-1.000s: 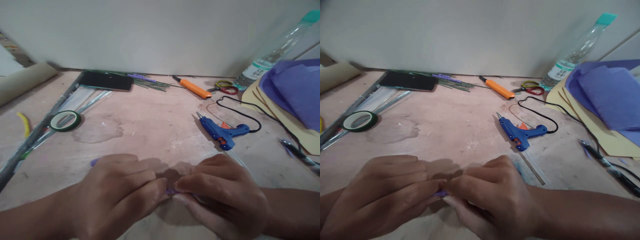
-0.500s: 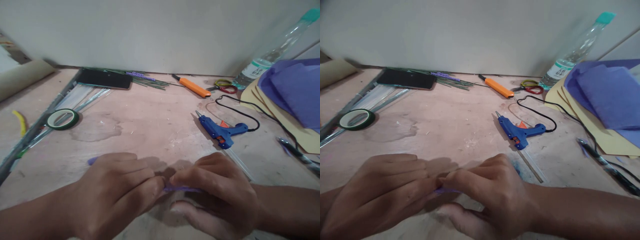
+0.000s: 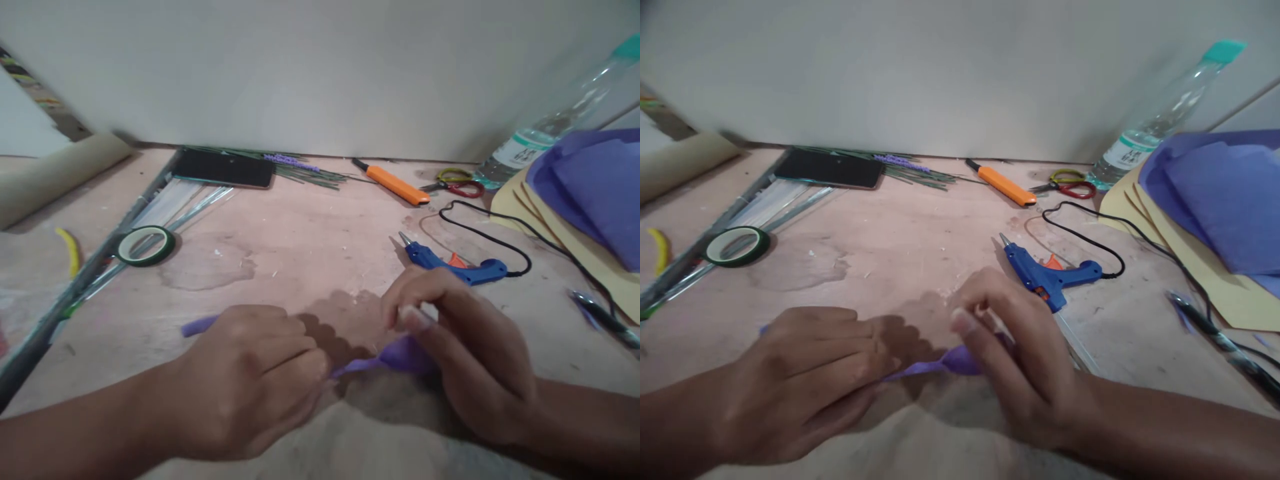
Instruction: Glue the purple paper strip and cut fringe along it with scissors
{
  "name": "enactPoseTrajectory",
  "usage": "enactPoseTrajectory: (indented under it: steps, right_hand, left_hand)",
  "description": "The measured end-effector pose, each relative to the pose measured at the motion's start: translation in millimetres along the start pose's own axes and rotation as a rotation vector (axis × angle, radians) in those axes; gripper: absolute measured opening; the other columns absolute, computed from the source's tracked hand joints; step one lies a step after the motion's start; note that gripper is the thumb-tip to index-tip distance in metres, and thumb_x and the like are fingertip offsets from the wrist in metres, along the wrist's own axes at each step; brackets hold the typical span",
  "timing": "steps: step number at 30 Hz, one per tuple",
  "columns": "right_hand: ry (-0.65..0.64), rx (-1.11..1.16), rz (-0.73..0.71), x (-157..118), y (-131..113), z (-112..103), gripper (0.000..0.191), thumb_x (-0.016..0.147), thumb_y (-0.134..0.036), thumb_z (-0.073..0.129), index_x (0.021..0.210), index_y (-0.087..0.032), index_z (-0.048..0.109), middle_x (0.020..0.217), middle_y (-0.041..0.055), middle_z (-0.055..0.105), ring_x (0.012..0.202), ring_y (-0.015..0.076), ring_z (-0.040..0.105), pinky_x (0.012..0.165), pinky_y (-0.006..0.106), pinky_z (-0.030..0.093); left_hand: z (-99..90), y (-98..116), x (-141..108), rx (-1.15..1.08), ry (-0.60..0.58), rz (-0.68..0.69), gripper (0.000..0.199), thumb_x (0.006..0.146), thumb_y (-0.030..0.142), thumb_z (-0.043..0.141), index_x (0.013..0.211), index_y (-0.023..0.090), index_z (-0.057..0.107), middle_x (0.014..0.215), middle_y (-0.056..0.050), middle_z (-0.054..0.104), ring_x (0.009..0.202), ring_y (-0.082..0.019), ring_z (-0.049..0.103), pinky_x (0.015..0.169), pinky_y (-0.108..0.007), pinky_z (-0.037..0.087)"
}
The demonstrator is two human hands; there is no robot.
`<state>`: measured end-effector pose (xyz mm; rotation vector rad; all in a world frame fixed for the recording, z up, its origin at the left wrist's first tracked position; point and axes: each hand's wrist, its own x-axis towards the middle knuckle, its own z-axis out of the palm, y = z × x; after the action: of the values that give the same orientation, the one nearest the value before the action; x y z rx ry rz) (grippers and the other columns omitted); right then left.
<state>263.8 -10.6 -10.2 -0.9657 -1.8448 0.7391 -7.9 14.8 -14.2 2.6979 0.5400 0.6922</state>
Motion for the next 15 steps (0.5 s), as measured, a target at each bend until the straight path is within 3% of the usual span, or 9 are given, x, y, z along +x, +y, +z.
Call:
enactPoseTrajectory:
  steps: [3, 6, 9, 12, 15]
  right_hand:
    - [0.077, -0.045, 0.042, 8.8, 4.7, -10.9, 0.034, 0.117, -0.024, 0.057, 0.083, -0.024, 0.058, 0.074, -0.0005, 0.058, 0.066, 0.0158, 0.056, 0.059, 0.032, 0.044]
    - [0.067, -0.114, 0.057, 15.1, 7.0, -17.3, 0.049, 0.118, -0.026, 0.057, 0.070, -0.023, 0.049, 0.062, -0.0032, 0.045, 0.053, 0.0134, 0.043, 0.047, 0.032, 0.030]
    - [0.027, -0.091, 0.066, 16.7, 9.1, -16.1, 0.041, 0.120, -0.029, 0.054, 0.079, -0.024, 0.051, 0.070, -0.0024, 0.052, 0.060, 0.0150, 0.050, 0.053, 0.030, 0.040]
    - [-0.098, -0.072, 0.092, 14.6, 11.0, -9.3, 0.023, 0.120, -0.028, 0.051, 0.098, -0.026, 0.056, 0.087, 0.0001, 0.061, 0.076, 0.0177, 0.059, 0.065, 0.031, 0.050]
    - [-0.256, -0.135, 0.032, 10.1, 11.5, 1.8, 0.025, 0.118, -0.023, 0.051, 0.093, -0.025, 0.054, 0.083, -0.0010, 0.063, 0.072, 0.0169, 0.059, 0.062, 0.030, 0.046]
  left_hand:
    - [-3.1, -5.5, 6.7, -0.118, -0.104, 0.065, 0.020, 0.111, 0.018, 0.051, 0.096, 0.023, 0.063, 0.079, -0.004, 0.074, 0.067, -0.022, 0.067, 0.059, -0.038, 0.047]
    - [-3.6, -13.0, 10.2, -0.148, -0.189, 0.080, 0.023, 0.112, 0.019, 0.046, 0.099, 0.021, 0.065, 0.086, -0.006, 0.075, 0.076, -0.025, 0.069, 0.066, -0.039, 0.051]
    - [-1.9, -22.1, 9.9, 0.017, -0.180, 0.036, 0.024, 0.113, 0.023, 0.046, 0.098, 0.021, 0.064, 0.095, -0.007, 0.073, 0.081, -0.027, 0.065, 0.068, -0.042, 0.047]
    - [-0.1, -27.4, 8.9, 0.214, -0.153, -0.088, 0.020, 0.110, 0.030, 0.054, 0.092, 0.022, 0.060, 0.098, -0.009, 0.070, 0.082, -0.028, 0.060, 0.070, -0.044, 0.043]
    - [0.8, -26.6, 8.7, 0.289, -0.132, -0.196, 0.016, 0.106, 0.034, 0.059, 0.097, 0.022, 0.061, 0.101, -0.009, 0.070, 0.091, -0.030, 0.062, 0.079, -0.047, 0.043]
